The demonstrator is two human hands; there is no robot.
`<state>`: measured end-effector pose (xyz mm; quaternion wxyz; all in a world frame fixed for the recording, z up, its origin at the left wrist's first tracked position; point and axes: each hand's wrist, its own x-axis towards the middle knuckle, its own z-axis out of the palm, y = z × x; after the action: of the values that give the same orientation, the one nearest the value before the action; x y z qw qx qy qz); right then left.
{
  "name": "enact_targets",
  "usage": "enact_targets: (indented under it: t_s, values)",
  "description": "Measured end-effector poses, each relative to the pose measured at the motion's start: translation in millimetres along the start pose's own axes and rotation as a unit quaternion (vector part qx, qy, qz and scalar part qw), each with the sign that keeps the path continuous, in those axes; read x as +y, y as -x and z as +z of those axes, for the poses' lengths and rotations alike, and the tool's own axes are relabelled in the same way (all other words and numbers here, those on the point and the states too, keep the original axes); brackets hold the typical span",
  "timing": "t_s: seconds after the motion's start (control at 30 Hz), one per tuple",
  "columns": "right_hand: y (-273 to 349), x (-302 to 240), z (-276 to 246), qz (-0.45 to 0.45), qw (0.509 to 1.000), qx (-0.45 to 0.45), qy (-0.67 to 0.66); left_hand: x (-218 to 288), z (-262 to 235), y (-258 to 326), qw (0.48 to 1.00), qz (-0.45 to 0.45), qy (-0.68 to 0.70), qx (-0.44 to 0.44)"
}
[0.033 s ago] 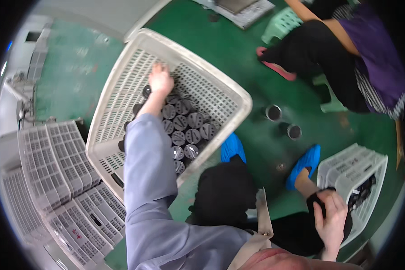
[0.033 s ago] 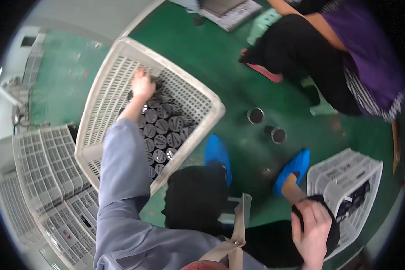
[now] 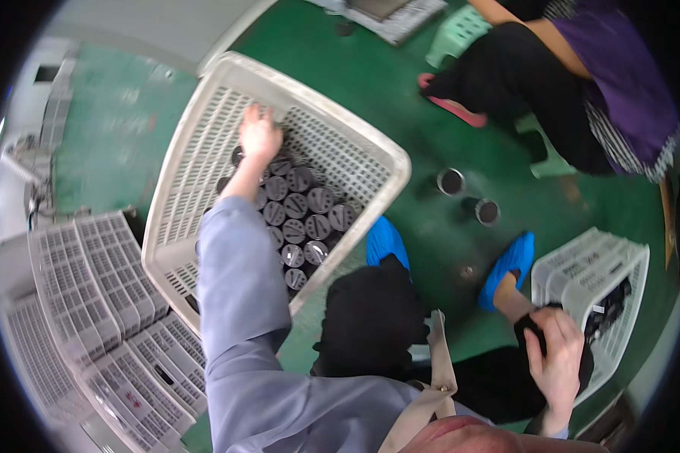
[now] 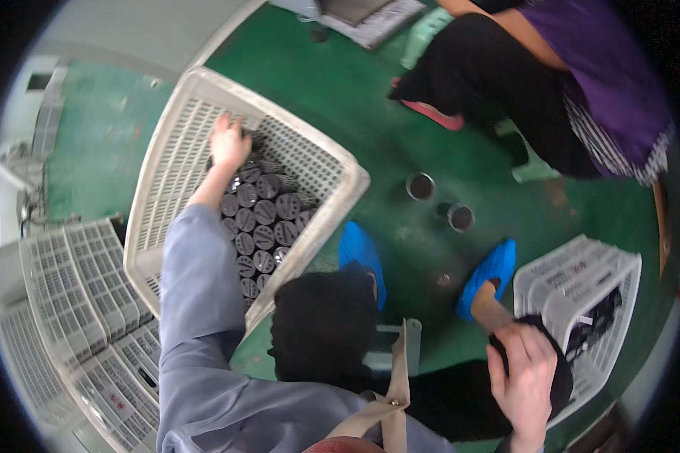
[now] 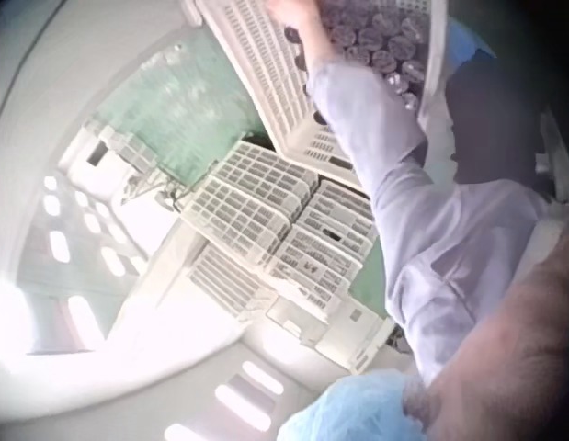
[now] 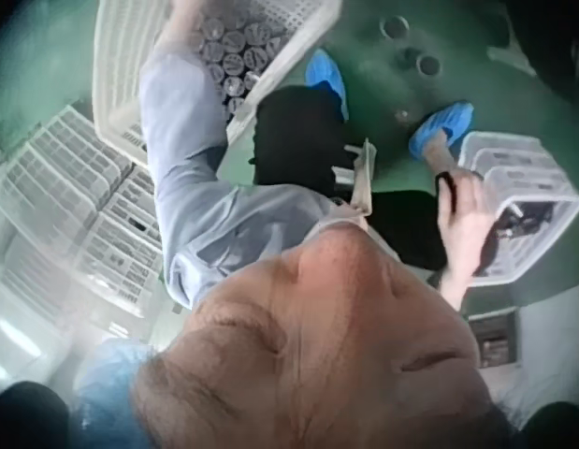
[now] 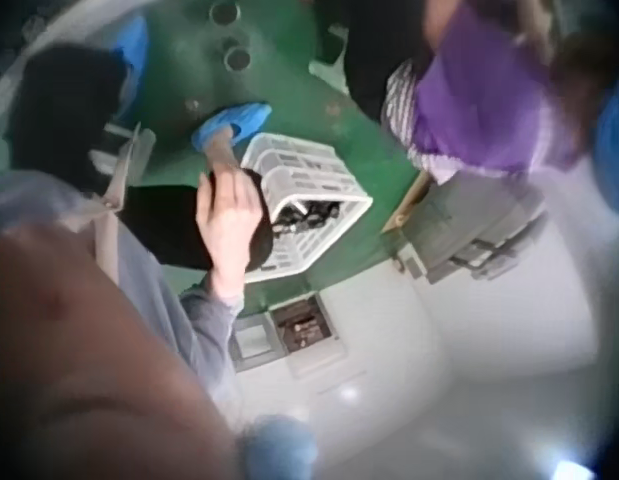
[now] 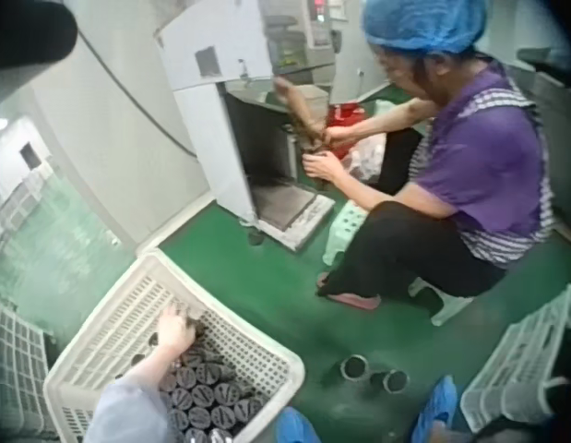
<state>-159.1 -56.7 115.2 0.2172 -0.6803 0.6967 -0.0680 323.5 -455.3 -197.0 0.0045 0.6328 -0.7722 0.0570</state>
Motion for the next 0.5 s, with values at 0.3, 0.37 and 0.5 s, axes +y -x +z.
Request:
enact_targets:
  t_s: [0.3, 0.37, 0.5]
  values:
    - [51, 23, 0, -0.039, 0.998, 0.045, 0.009, 119, -259, 48, 0.895, 0.24, 0.342, 0.156]
    - [54, 29, 10, -0.072, 0.996, 0.044, 0.007, 157, -301, 69, 0.868, 0.336, 0.334, 0.15]
    - [66, 58, 12, -0.08, 0.989, 0.11, -0.066, 277, -313, 103, 0.812, 0.404, 0.419, 0.038]
